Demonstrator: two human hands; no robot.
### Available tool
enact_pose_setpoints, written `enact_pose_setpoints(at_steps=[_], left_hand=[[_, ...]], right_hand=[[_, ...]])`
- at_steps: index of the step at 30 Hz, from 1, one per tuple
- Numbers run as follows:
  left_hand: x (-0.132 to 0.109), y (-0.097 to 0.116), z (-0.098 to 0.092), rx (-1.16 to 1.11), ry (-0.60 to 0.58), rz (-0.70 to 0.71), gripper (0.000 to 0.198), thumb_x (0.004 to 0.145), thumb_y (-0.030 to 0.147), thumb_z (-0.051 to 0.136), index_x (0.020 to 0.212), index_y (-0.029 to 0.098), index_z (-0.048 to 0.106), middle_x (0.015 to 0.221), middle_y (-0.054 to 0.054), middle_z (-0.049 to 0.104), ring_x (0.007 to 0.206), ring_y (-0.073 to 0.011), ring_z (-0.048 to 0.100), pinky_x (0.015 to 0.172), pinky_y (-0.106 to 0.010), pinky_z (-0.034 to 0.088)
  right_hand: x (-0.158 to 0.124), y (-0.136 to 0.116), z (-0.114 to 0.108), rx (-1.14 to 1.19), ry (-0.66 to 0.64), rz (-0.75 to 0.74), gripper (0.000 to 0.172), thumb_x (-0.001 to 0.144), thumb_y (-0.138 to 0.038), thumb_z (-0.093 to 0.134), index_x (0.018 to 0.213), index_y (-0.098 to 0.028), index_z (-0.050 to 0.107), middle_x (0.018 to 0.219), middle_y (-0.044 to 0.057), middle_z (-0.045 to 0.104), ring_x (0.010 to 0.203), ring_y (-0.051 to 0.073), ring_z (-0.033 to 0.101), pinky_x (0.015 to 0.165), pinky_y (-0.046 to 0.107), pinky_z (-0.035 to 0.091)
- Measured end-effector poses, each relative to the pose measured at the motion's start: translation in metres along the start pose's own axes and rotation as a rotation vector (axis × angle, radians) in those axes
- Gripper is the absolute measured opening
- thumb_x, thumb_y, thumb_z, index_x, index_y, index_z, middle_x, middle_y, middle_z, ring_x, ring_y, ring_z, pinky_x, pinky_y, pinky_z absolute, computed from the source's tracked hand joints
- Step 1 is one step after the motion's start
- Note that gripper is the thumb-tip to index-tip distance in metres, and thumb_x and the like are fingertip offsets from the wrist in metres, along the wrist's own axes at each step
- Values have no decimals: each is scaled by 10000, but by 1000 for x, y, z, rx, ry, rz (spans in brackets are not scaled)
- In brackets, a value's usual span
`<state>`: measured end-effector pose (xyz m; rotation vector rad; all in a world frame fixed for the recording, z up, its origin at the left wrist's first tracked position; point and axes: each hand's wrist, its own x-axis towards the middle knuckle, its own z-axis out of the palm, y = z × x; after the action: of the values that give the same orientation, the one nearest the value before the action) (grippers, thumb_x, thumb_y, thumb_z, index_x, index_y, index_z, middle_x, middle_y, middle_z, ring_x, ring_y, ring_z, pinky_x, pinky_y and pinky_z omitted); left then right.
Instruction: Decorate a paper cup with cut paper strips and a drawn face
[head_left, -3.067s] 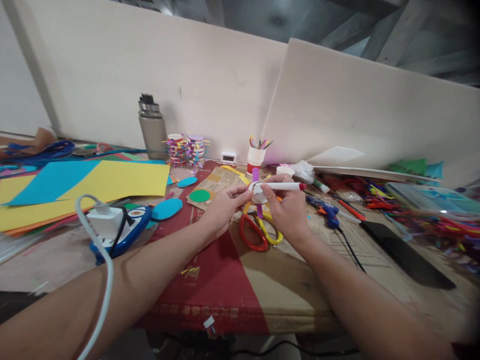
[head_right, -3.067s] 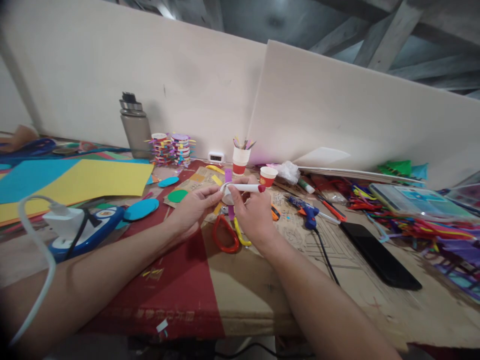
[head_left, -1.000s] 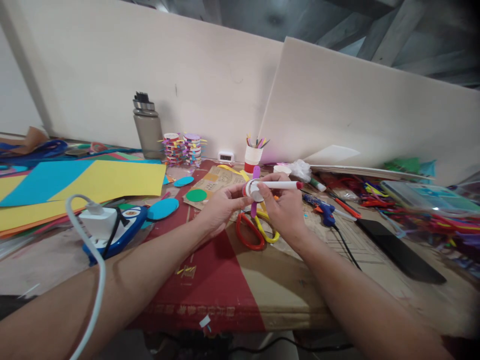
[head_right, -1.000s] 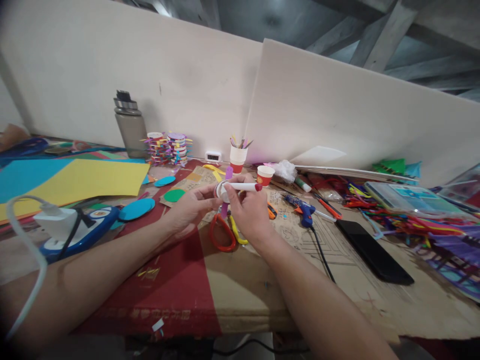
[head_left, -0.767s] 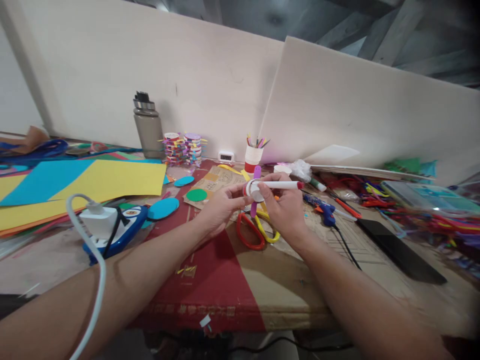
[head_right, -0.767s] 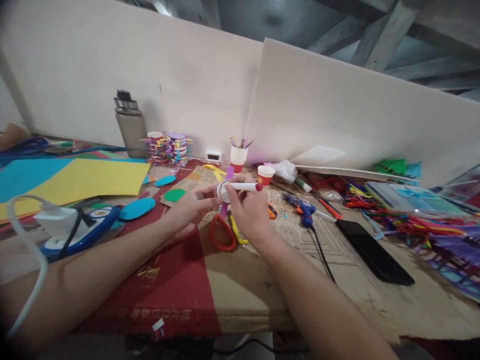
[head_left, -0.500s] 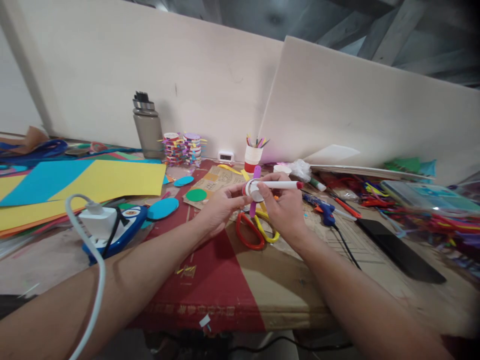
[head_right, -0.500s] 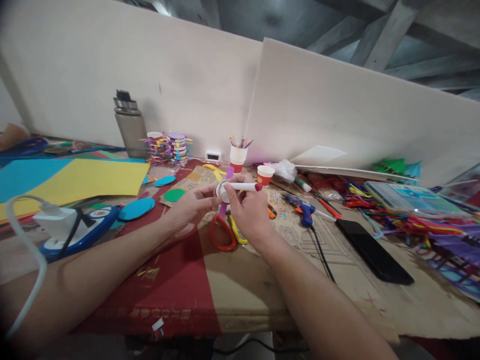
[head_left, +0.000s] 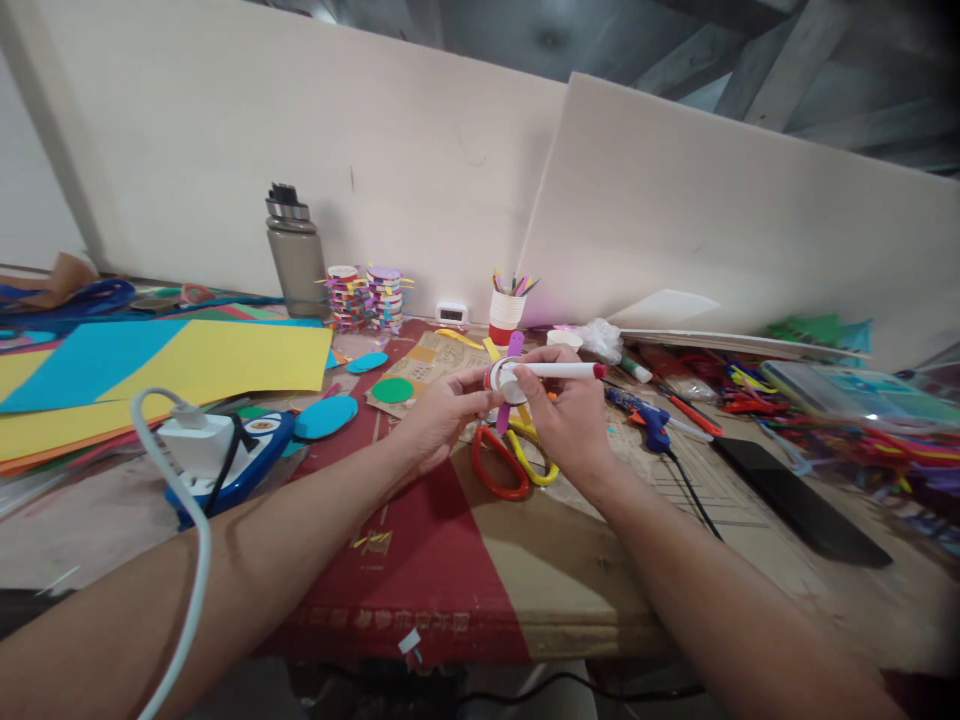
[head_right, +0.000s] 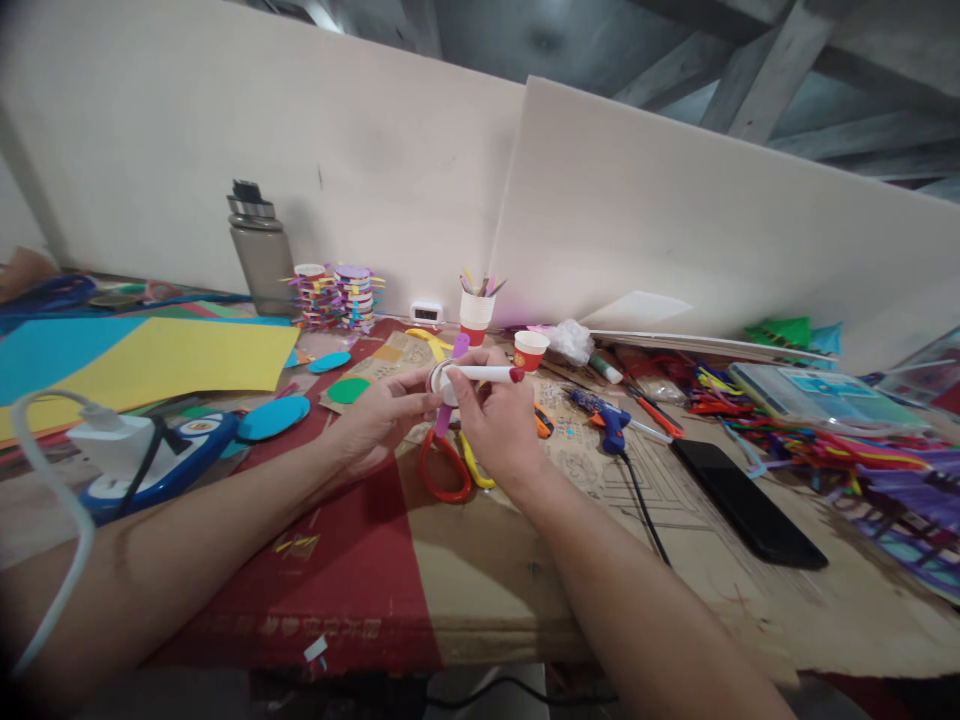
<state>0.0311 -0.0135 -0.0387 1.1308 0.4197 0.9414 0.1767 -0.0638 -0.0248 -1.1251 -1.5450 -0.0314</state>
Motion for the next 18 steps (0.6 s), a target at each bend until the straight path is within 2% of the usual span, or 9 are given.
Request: enact_pose_setpoints(at_steps=[10, 18], left_hand=[[1, -1, -3, 22, -15, 18, 399, 659, 209, 820, 1048, 154, 754, 996, -74, 724, 860, -147, 639, 768, -242, 489], [0, -1, 0, -29, -11, -10, 335, 666, 192, 812, 995, 160, 758, 942, -57, 717, 762, -107, 619, 671, -211, 473]], right_hand=[[-1, 0, 2, -2, 17, -12, 170, 903, -385, 570, 892, -215, 580, 860, 44, 648, 759, 181, 604, 669, 321, 478], [0, 1, 1, -20, 15, 7, 185, 904, -394, 568, 898, -210, 579, 865, 46, 651, 754, 181, 605, 676, 326, 473]])
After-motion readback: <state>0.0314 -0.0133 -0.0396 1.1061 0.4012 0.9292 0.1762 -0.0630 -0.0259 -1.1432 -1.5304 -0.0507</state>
